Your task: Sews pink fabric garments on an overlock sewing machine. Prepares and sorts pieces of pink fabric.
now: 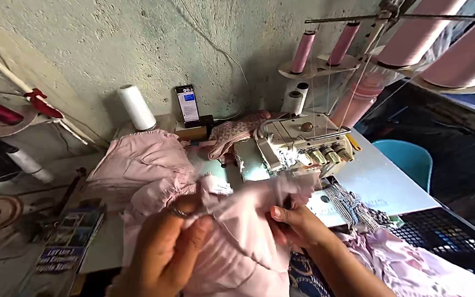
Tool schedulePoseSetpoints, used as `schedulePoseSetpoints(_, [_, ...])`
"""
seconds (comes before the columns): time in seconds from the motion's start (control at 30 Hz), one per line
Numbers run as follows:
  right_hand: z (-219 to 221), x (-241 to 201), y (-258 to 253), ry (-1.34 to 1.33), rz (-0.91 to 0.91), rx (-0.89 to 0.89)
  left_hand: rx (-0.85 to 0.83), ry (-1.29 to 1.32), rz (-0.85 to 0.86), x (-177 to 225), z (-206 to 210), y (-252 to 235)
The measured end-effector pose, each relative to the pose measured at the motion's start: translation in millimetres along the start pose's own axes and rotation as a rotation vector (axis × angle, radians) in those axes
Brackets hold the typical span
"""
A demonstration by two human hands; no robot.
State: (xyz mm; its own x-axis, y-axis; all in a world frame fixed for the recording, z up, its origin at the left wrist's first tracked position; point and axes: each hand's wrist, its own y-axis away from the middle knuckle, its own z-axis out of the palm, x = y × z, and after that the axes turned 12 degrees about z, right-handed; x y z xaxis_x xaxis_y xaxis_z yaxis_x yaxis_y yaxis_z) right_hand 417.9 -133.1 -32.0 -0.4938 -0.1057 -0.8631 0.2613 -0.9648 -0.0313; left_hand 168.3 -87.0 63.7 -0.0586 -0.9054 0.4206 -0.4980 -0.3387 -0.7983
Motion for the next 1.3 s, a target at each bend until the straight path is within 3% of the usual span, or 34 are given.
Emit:
schedulePoseSetpoints(0.1, [-15, 1, 35, 0.017, -0.068, 0.156, 0.024, 0.216, -0.054, -16, 28, 31])
schedulePoseSetpoints(0.23, [-34, 1, 65, 0.213, -0.178, 0.475, -0.050, 0.393, -0.403, -65, 52, 61])
schedulePoseSetpoints(0.3, [-46, 10, 71, 0.440, -0.114, 0.556, -0.086, 0.131, -0.547, -110, 67, 63])
schedulePoseSetpoints(0.4, [-52, 33, 68, 0.519, 0.113, 0.603, -0.528, -0.354, -0.845, -175, 95, 65])
schedulePoseSetpoints(0.43, [-50, 40, 66, 0.504, 0.161, 0.618, -0.586, -0.425, -0.896, -185, 101, 65])
schedulePoseSetpoints(0.5, [-49, 52, 63, 0.521, 0.081, 0.663, -0.393, -0.459, -0.818, -184, 95, 63])
schedulePoseSetpoints(0.6, [-57, 59, 63, 0.656, -0.309, 0.648, 0.154, -0.214, -0.604, -164, 61, 66])
schedulePoseSetpoints(0.7, [-53, 53, 58, 0.827, -0.516, 0.636, 0.563, 0.038, -0.644, -128, 27, 72])
schedulePoseSetpoints(0.77, [-46, 54, 52, 0.890, -0.513, 0.553, 0.563, -0.099, -0.652, -114, 5, 96])
schedulePoseSetpoints(0.83, [-44, 64, 44, 0.852, -0.461, 0.539, 0.351, -0.394, -0.680, -101, -12, 134])
schedulePoseSetpoints(0.9, [-44, 74, 36, 0.694, -0.358, 0.579, 0.185, -0.529, -0.754, -87, -18, 162])
schedulePoseSetpoints(0.97, [-41, 79, 32, 0.431, -0.190, 0.646, 0.159, -0.375, -0.912, -77, -19, 184])
schedulePoseSetpoints(1.07, [-35, 87, 31, 0.253, -0.181, 0.673, 0.033, -0.374, -0.847, -79, -26, 207])
schedulePoseSetpoints(1.13, [-34, 96, 33, 0.372, -0.347, 0.578, 0.232, -0.299, -0.852, -74, -13, 203])
schedulePoseSetpoints(1.2, [-33, 104, 31, 0.567, -0.415, 0.470, 0.588, 0.026, -0.906, -59, 12, 178])
schedulePoseSetpoints(1.23, [-30, 108, 30, 0.622, -0.377, 0.419, 0.750, 0.223, -0.934, -53, 27, 164])
schedulePoseSetpoints(1.3, [-21, 115, 28, 0.600, -0.180, 0.320, 0.797, 0.522, -0.896, -49, 54, 149])
